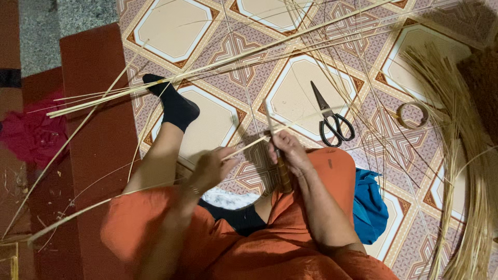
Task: The person sits on the floor and uses a knife to split long bamboo strips into thinner pieces. They hold the strips with one hand and carefully shave or split them with the knife in the other hand.
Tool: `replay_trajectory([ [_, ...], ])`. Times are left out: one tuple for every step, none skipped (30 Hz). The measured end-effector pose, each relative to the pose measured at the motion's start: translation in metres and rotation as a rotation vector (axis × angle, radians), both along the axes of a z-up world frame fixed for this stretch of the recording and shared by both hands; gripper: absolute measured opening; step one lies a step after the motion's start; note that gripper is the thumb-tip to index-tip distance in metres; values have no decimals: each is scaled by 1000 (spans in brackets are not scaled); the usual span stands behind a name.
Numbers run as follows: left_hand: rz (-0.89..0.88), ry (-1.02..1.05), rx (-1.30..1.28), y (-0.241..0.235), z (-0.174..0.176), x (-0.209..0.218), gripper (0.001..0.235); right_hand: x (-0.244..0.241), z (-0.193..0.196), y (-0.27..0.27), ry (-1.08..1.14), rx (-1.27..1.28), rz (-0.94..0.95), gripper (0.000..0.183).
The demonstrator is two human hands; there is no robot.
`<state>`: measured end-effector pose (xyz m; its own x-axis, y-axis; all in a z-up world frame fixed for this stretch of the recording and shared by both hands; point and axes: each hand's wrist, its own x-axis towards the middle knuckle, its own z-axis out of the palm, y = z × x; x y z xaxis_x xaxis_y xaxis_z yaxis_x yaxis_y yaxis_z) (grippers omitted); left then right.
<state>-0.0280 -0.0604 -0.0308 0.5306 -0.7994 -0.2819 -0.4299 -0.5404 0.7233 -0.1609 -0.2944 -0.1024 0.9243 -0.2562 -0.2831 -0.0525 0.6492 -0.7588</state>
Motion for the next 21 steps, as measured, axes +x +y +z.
replay_trajectory([
  [9,-23,-108,-11,-9,-7,19,0,0,3,-1,-9,36,25],
  [18,-46,-216,-19,-16,-11,18,-1,1,4,-2,-4,61,24],
  [19,-137,-323,-25,-23,-11,15,-3,0,4,0,2,84,23],
  [19,-227,-429,-30,-29,-9,13,-4,0,3,1,7,107,23],
  [16,-318,-536,-35,-34,-8,15,-6,0,1,1,36,87,22],
  [20,-277,-474,-35,-38,-6,17,-7,-1,-4,2,65,67,21],
  [22,-237,-410,-32,-39,-1,18,-7,-2,-7,0,94,46,21],
  [24,-197,-346,-28,-40,2,20,-7,-2,-12,-6,87,26,21],
  [48,-191,-350,-22,-39,4,17,-6,-3,-15,-12,84,7,21],
  [73,-185,-353,-14,-37,5,15,-6,-4,-17,-18,80,-11,22],
  [98,-179,-356,-8,-34,6,15,-5,-5,-19,-24,78,-27,22],
  [102,-140,-351,-2,-31,10,15,-5,-6,-20,-31,75,-42,22],
  [107,-99,-347,5,-27,13,16,-5,-6,-21,-36,70,-57,22],
  [112,-59,-343,11,-23,15,17,-6,-6,-22,-22,78,-73,22],
  [132,-23,-307,17,-19,17,18,-6,-5,-23,-9,83,-88,21],
  [152,14,-271,22,-14,18,19,-7,-5,-24,4,89,-103,20],
  [173,49,-237,25,-11,19,20,-8,-4,-26,4,83,-111,20],
  [190,27,-167,29,-7,20,20,-8,-4,-27,5,77,-119,20],
  [206,6,-96,35,-3,21,21,-9,-3,-28,5,72,-127,20],
  [223,-15,-25,40,0,22,21,-9,-3,-29,-2,61,-136,20],
  [251,64,-54,43,2,23,21,-10,-2,-29,-8,50,-146,21],
])
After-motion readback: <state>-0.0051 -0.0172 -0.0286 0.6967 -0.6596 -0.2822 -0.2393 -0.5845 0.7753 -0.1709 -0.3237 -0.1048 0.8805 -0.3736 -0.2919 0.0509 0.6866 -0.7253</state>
